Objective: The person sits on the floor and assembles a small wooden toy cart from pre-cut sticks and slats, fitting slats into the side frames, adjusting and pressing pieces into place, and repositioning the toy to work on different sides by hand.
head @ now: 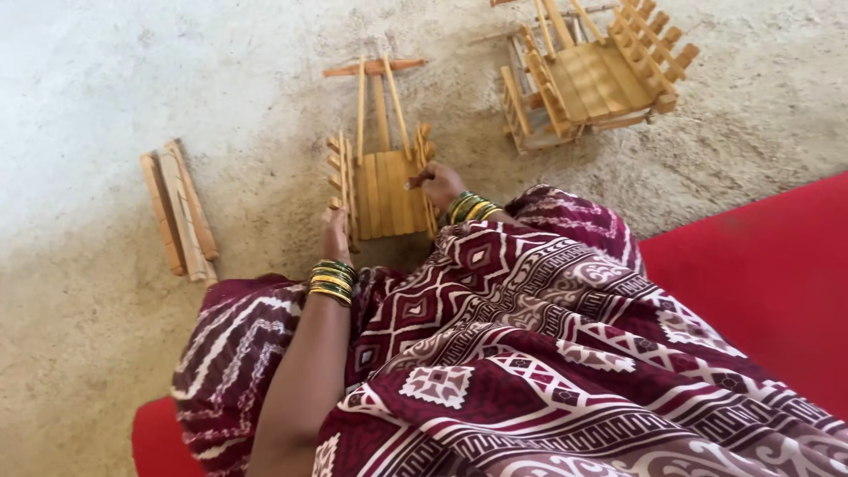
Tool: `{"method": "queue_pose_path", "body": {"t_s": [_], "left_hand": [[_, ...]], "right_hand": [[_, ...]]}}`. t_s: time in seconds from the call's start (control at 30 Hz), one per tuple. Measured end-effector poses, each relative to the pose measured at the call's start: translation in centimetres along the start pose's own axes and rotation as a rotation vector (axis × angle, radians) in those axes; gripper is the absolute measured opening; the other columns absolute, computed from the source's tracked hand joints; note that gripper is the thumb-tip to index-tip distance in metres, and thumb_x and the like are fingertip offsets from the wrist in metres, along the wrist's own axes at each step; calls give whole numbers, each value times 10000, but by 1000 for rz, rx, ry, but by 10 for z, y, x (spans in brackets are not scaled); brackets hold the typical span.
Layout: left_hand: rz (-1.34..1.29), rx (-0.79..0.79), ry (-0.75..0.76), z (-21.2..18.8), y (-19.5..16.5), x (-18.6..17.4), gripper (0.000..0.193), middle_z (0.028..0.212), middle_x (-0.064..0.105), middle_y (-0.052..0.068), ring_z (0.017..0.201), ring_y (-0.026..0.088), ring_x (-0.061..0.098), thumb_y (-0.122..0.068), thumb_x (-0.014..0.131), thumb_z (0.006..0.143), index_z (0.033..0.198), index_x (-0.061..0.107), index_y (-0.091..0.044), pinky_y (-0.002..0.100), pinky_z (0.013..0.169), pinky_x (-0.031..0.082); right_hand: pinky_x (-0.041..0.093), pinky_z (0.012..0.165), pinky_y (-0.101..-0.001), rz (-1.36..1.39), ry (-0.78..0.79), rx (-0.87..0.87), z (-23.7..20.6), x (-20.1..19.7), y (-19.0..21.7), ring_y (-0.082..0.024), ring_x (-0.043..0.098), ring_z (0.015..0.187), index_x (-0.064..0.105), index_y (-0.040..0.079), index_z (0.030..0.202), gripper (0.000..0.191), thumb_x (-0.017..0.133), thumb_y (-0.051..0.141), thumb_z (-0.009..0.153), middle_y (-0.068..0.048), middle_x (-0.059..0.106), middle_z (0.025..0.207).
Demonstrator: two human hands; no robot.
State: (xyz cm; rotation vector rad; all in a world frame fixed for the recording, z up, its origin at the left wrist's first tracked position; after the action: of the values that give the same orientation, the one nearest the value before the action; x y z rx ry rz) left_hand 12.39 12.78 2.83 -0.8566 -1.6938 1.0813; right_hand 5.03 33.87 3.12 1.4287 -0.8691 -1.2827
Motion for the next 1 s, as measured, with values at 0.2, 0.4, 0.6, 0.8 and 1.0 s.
{"method": "queue_pose_path", "body": {"t_s": [0.2,0.4,0.6,0.8,1.0], "left_hand": [[241,-25,-164,-2,15,-4,411,1169,680,129,954,192,572,-172,655,971,1325,543,5,345,840,442],[707,140,-392,31,16,-36,486,1133,674,198,1008,316,580,-232,697,915,1344,601,-27,450,887,456],[1393,763,-356,73,-14,-38,760,1443,492,273,1315,505,458,-301,754,800,1420,441,6,604,1083,347],[593,49,-148,175,-25,-86,936,1428,482,288,1335,408,454,-470,797,817,1452,424,108,494,1129,362],[224,-367,141,235,2,-106,634,1405,636,141,1358,296,533,-451,631,901,1351,661,-5,414,1155,332]], "right_hand": [[544,731,-318,-40,92,79,-6,-16,3,-174,688,817,749,60,967,182,586,12,899,-87,779,925],[585,723,-360,-150,-151,31,22,-13,5,-190,712,803,813,124,891,175,655,79,832,-47,750,955],[481,854,-437,-524,-329,-307,85,7,-2,-318,586,958,834,155,914,98,779,220,865,-72,696,918],[509,817,-338,-235,-245,-85,161,40,-40,-210,629,953,739,92,1075,172,696,170,928,-73,682,1087],[528,822,-235,263,-93,45,198,76,-63,-79,626,978,647,50,1190,170,593,146,1061,-2,680,1099]]}}
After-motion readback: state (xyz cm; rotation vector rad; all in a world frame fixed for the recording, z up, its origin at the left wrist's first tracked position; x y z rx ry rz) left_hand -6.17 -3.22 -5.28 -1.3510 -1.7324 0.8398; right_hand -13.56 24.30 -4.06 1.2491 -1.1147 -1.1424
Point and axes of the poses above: each hand's wrist, its own z-axis towards the middle knuckle, its own x-axis out of the palm, y = z × x, the point moved 1 cm from there along z, towards the middle knuckle
